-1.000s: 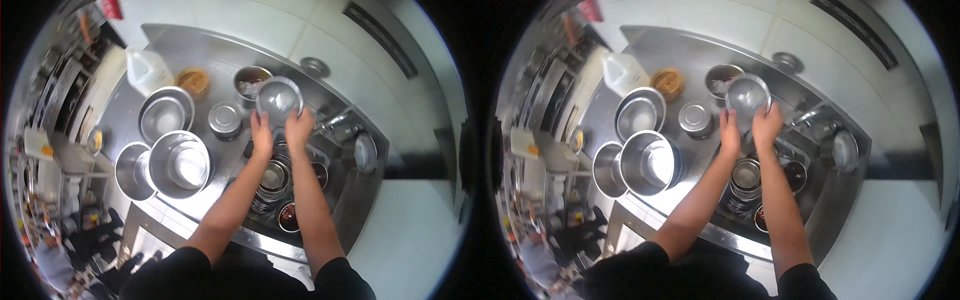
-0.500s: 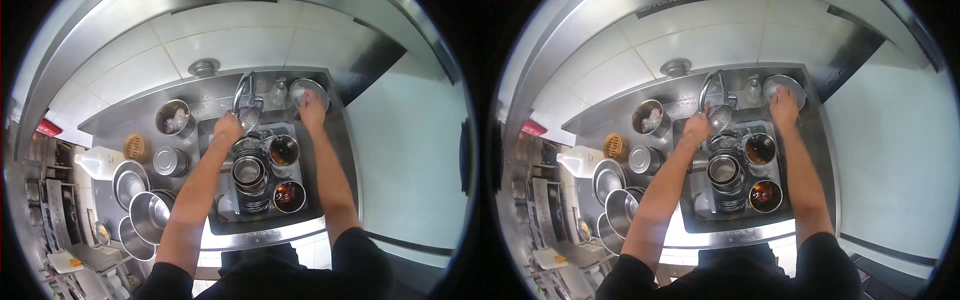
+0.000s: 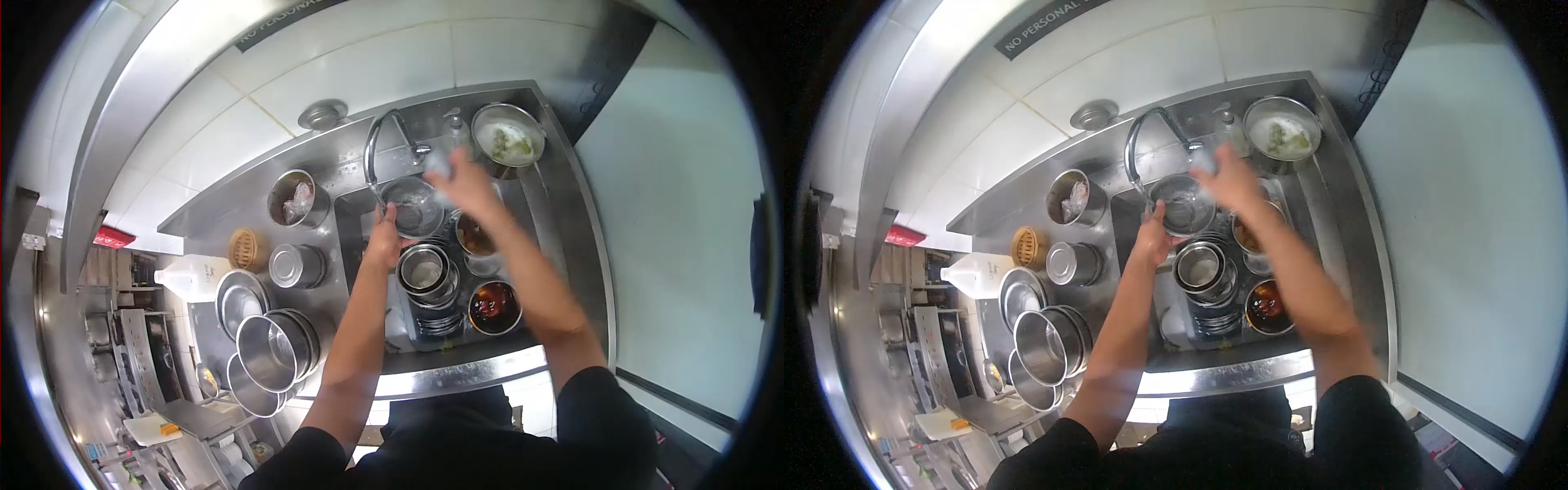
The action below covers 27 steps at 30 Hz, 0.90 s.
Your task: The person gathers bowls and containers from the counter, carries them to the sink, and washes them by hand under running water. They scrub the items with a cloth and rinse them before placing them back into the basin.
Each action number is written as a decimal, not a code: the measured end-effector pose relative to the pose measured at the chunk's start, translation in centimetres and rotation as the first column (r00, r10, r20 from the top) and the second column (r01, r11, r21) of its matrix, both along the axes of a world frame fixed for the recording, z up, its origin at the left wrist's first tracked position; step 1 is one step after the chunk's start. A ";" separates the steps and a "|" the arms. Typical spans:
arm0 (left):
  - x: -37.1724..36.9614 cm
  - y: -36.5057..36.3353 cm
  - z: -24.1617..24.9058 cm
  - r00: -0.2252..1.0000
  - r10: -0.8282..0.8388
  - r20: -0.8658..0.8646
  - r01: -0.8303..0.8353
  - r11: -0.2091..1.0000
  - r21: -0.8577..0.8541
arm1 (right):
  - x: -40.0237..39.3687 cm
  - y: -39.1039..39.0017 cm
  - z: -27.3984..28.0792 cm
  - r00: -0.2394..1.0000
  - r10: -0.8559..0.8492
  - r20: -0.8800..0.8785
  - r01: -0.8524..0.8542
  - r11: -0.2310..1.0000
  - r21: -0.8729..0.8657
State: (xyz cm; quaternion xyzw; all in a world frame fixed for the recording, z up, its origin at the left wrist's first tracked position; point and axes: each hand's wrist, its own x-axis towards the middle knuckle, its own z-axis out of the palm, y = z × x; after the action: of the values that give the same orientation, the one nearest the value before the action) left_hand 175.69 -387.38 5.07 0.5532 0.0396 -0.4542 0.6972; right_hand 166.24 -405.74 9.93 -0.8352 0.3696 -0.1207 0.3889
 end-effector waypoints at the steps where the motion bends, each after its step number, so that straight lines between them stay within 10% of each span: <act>1: 0.3 0.3 -1.4 0.998 -0.048 -0.028 0.048 0.999 -0.018 | 1.0 2.2 -3.0 0.994 0.112 0.006 -0.112 0.994 -0.005; 4: 2.9 1.5 -11.4 0.999 -0.032 0.008 0.032 0.998 0.053 | 3.2 10.9 -12.2 0.990 0.102 0.093 -0.097 0.994 -0.050; 8: 3.9 4.3 -6.3 0.960 -0.246 0.130 0.187 0.916 0.355 | -0.6 11.9 -11.9 0.850 0.526 -0.018 -0.523 0.848 0.085; 9: 3.8 4.3 -6.2 0.943 -0.300 0.143 0.228 0.897 0.378 | -1.8 10.7 -9.1 0.704 0.606 -0.370 -0.685 0.718 -0.129; 13: 0.5 3.3 -5.5 0.956 -0.269 0.119 0.227 0.931 0.287 | 0.1 8.6 -10.1 0.946 0.319 -0.068 -0.316 0.847 -0.428; 18: 2.2 4.2 -6.4 0.959 -0.264 0.105 0.218 0.920 0.326 | 0.3 11.6 -10.1 0.836 0.494 -0.240 -0.480 0.869 0.117; 22: 0.1 3.8 -4.0 0.971 -0.199 0.131 0.138 0.918 0.371 | 0.0 8.5 -12.4 0.898 0.417 -0.142 -0.408 0.669 -0.621; 25: -0.7 3.6 -5.6 0.970 -0.139 0.200 0.061 0.933 0.354 | 2.1 11.5 -11.1 0.978 0.207 0.031 -0.202 0.973 -0.115; 27: 1.1 4.8 -7.9 0.981 -0.126 0.149 0.087 0.966 0.245 | 1.3 12.4 -10.0 0.938 0.346 -0.033 -0.342 0.936 0.085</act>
State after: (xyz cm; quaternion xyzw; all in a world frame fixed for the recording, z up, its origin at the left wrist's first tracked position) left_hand 176.79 -382.61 -2.80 0.6693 0.0066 -0.4363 0.6014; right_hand 167.55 -393.36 -0.05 -0.8738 0.2313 -0.0167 0.4274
